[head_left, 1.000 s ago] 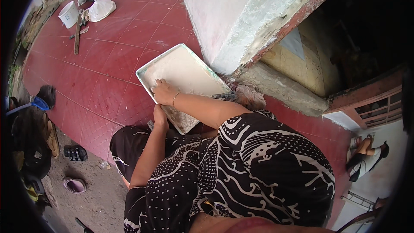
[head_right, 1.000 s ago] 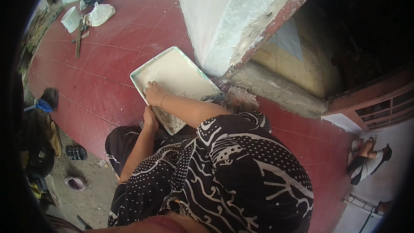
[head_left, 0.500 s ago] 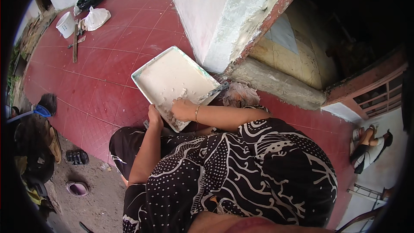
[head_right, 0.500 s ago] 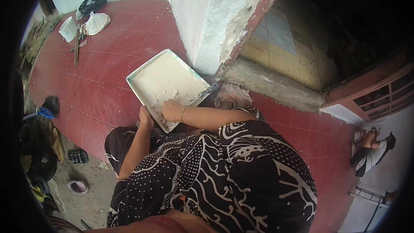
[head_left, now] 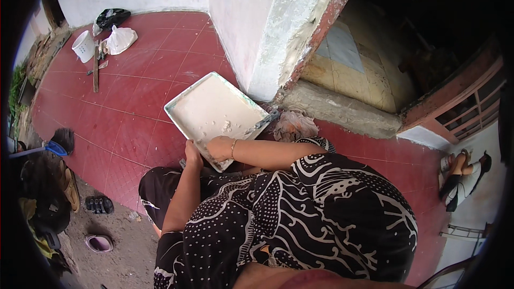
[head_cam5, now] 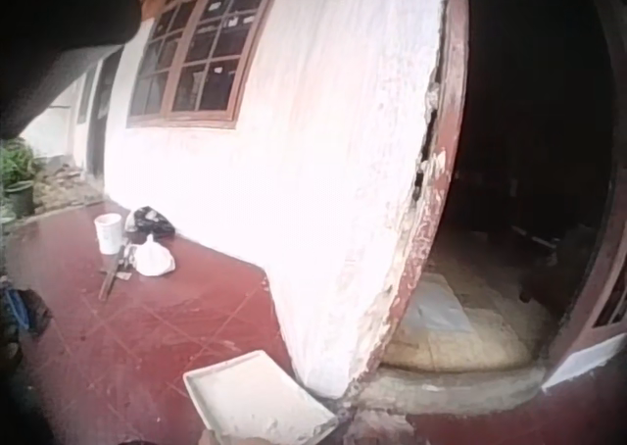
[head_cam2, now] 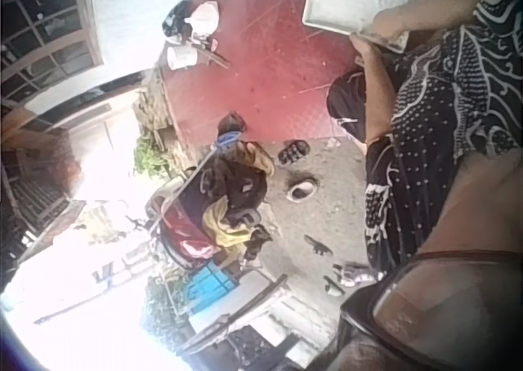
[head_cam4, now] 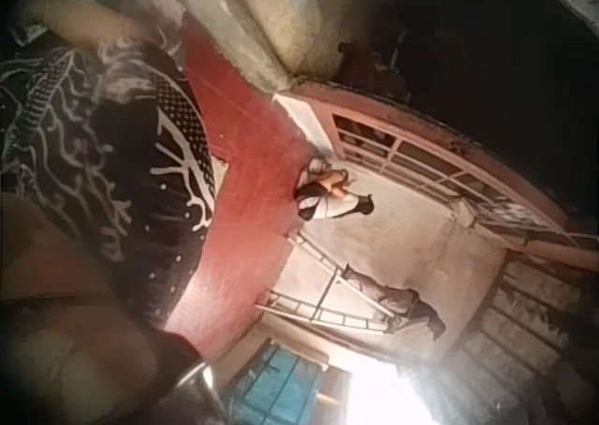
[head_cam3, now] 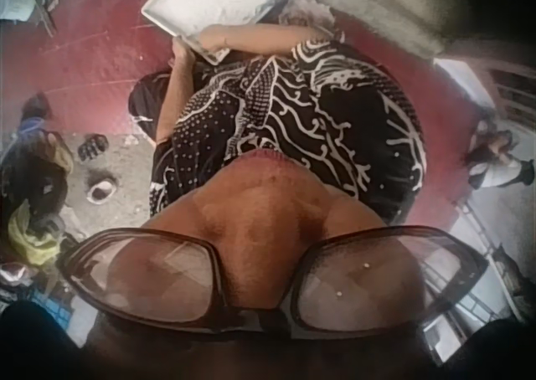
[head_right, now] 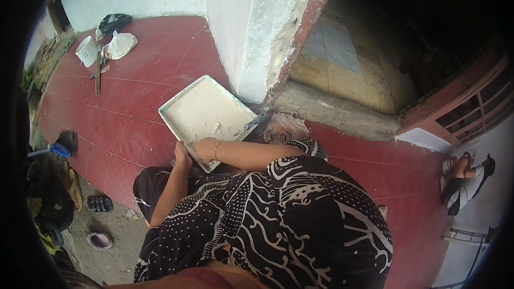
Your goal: The person applies a white plaster mixture from a tray onto the corner of a wall by hand, wipes the area with a cloth, and repeats the application and wiping process multiple times.
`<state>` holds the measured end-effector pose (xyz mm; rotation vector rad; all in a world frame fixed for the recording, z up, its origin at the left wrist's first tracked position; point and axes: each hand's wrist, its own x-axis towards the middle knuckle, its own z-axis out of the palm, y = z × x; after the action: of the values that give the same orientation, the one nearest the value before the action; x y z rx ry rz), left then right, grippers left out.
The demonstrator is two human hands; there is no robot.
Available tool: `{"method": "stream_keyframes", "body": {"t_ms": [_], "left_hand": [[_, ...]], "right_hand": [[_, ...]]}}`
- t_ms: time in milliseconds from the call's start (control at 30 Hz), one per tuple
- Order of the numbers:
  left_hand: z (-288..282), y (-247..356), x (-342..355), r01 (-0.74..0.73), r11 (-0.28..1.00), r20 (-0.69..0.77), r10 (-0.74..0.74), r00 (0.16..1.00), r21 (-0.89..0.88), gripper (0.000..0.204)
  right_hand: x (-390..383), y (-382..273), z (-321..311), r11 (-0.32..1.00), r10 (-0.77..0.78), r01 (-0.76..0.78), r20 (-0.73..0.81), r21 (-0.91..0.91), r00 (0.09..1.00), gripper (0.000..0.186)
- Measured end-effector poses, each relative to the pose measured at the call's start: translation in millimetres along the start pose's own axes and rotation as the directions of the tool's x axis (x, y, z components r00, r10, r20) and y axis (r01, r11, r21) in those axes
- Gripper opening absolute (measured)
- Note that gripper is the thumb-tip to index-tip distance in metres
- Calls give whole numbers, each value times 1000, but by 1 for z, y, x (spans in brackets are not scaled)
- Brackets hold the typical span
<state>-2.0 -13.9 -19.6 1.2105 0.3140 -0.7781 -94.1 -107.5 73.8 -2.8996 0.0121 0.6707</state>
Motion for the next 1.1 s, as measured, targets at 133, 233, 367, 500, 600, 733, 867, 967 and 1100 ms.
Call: {"method": "stream_keyframes", "body": {"t_ms": [133, 233, 367, 500, 600, 733, 867, 967, 1100], "left_hand": [[2, 1, -4, -16, 1000, 4, 16, 1000, 15, 43], [2, 3, -7, -19, 1000, 42, 18, 999, 16, 42], [2, 5, -10, -29, 999, 32, 28, 999, 17, 40], [5, 6, -13, -12, 1000, 9, 12, 1000, 24, 44], [5, 6, -14, -2, 1000, 22, 1, 1000, 21, 44], [2, 5, -8, -18, 999, 39, 17, 999, 27, 39], [0, 5, -7, -29, 999, 49, 28, 998, 28, 39], [4, 7, -13, -28, 999, 60, 26, 998, 21, 39], [9, 13, -25, -6, 999, 35, 5, 999, 32, 39]], "right_hand": [[-2, 5, 2, 999, -31, 33, 54, -29, 998, 23], [2, 12, 6, 996, -92, 92, 0, -7, 996, 16], [10, 20, 13, 993, -117, 116, -8, -29, 993, 16], [14, 28, 16, 995, -94, 94, 1, -31, 996, 17], [12, 27, 18, 998, -67, 67, -3, 0, 998, 16], [6, 17, 23, 988, 123, -115, -79, 106, 989, 17], [5, 19, 17, 997, 41, -35, -96, 70, 994, 15], [11, 34, 0, 1000, 5, -6, -44, -14, 999, 16], [12, 57, -14, 881, 140, -119, -13, 458, 990, 17]]}}
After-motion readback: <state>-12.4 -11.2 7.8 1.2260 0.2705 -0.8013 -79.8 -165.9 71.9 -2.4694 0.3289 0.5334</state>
